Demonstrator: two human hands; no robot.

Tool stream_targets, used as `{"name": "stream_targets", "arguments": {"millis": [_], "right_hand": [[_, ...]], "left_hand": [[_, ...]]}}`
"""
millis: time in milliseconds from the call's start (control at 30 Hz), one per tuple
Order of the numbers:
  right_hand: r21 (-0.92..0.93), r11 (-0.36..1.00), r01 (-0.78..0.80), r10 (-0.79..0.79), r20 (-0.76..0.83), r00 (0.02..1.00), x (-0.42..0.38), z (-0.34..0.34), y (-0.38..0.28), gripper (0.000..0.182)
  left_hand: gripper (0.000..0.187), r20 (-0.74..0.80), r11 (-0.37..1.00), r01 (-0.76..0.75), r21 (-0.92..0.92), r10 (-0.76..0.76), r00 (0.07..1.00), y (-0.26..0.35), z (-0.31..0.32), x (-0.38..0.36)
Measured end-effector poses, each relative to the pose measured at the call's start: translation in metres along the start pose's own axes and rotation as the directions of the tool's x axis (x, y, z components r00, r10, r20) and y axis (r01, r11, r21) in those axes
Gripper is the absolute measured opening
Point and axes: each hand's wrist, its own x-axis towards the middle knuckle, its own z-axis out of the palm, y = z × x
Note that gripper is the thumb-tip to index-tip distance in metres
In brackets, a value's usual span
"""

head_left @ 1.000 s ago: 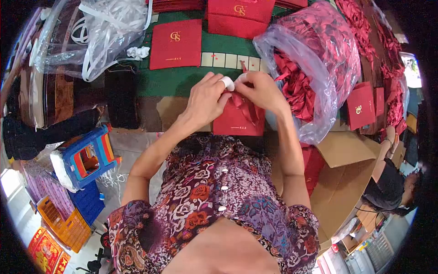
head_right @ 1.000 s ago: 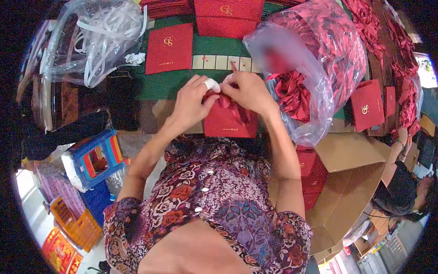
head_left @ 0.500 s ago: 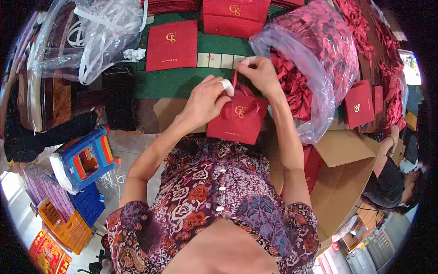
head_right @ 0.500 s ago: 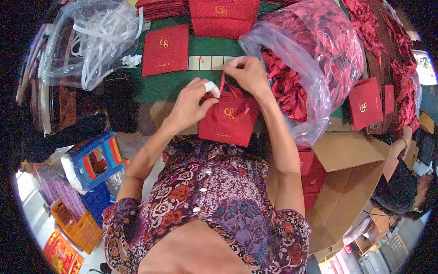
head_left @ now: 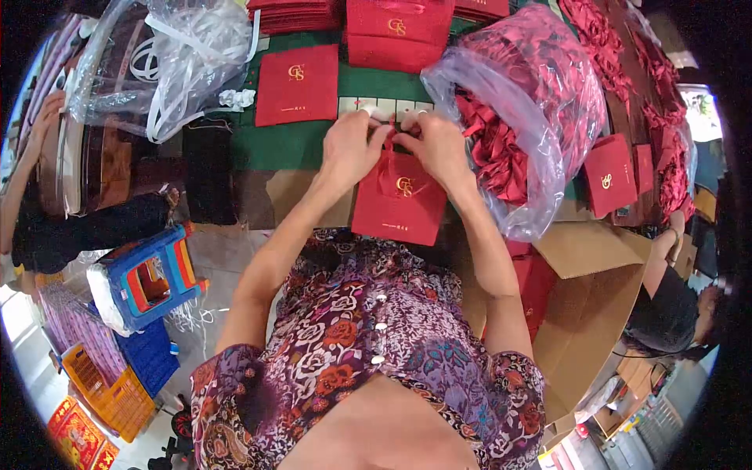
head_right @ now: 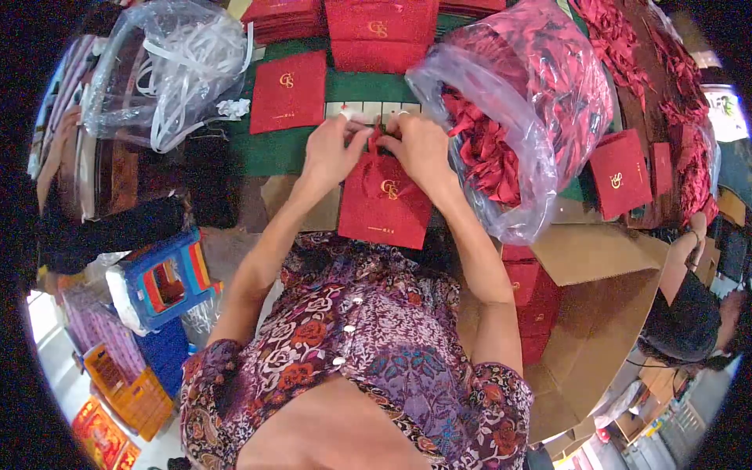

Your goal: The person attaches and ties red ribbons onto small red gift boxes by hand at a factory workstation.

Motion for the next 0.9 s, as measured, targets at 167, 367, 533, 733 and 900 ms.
{"name": "stream_targets", "arguments": {"millis": [167, 367, 533, 733, 900], "right_hand": [[-0.044, 0.993, -0.109, 0.105, -0.088, 0.991, -0.009, 0.009, 0.002, 0.017], [0.37, 0.918, -0.142, 0.217, -0.168, 0.962, -0.018, 0.007, 0.007, 0.017], [0.662, 0.746, -0.072, 0.216, -0.138, 0.967, -0.016, 0.011, 0.004, 0.024], [0.844, 0.471, -0.256, 0.228, 0.164, 0.96, -0.017, -0.017, -0.006, 0.022], [0.836, 0.466, -0.291, 0.253, 0.19, 0.949, -0.013, -0.027, -0.016, 0.021]], "left_hand": [[0.024, -0.035, 0.986, 0.006, 0.168, -0.001, 0.999, 0.013, 0.015, 0.009], [0.017, -0.083, 0.996, -0.054, 0.065, 0.059, 0.995, 0.012, 0.018, 0.009], [0.015, 0.102, 0.884, 0.214, -0.416, -0.188, 0.977, 0.022, 0.013, 0.002], [0.015, 0.229, 0.709, 0.256, -0.657, -0.135, 0.964, 0.02, 0.003, 0.005], [0.017, 0.21, 0.742, 0.211, -0.637, -0.097, 0.973, 0.031, -0.018, 0.003]]}}
